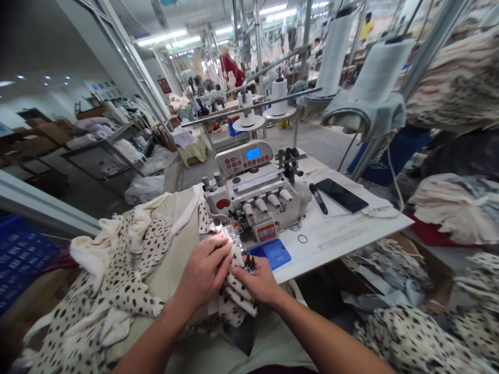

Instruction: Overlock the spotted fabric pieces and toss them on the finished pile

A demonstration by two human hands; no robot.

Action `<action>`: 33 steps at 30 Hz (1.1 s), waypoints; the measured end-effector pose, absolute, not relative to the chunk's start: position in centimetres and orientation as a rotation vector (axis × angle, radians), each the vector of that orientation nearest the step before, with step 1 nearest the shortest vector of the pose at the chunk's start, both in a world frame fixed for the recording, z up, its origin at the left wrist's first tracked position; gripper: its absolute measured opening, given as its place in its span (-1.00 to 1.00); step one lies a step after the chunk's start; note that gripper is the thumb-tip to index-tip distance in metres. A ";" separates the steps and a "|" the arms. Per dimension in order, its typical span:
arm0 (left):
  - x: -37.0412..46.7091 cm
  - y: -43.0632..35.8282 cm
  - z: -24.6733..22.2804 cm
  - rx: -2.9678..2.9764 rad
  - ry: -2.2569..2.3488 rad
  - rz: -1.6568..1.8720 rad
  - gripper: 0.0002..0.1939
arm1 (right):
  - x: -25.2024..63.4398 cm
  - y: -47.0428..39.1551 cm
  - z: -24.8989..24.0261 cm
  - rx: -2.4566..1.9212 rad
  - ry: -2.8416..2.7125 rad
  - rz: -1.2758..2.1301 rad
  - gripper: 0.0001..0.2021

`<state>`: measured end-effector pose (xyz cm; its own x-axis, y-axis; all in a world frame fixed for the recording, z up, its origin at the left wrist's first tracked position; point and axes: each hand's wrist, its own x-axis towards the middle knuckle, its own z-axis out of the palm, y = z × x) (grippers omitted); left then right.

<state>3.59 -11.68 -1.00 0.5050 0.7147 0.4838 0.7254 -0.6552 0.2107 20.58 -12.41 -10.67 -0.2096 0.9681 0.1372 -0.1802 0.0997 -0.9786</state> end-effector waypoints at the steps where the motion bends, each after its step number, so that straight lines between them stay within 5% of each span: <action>1: 3.5 -11.4 -0.9 -2.714 -1.302 -0.848 -0.72 | 20.6 -12.4 -10.7 -0.886 -1.295 1.354 -0.70; 25: 2.9 -11.6 -0.6 -2.516 -1.409 -0.739 -0.76 | 20.0 -12.3 -10.1 -0.950 -1.328 1.372 -0.68; 33: 3.1 -11.6 -0.1 -2.779 -0.889 -0.750 -0.81 | 19.9 -12.3 -9.9 -0.941 -1.369 1.324 -0.66</action>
<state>3.08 -11.57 -0.11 0.7032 0.5103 0.4951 0.5743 -0.8182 0.0277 19.88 -12.27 -9.91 -0.2258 0.9659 0.1271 -0.0947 0.1081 -0.9896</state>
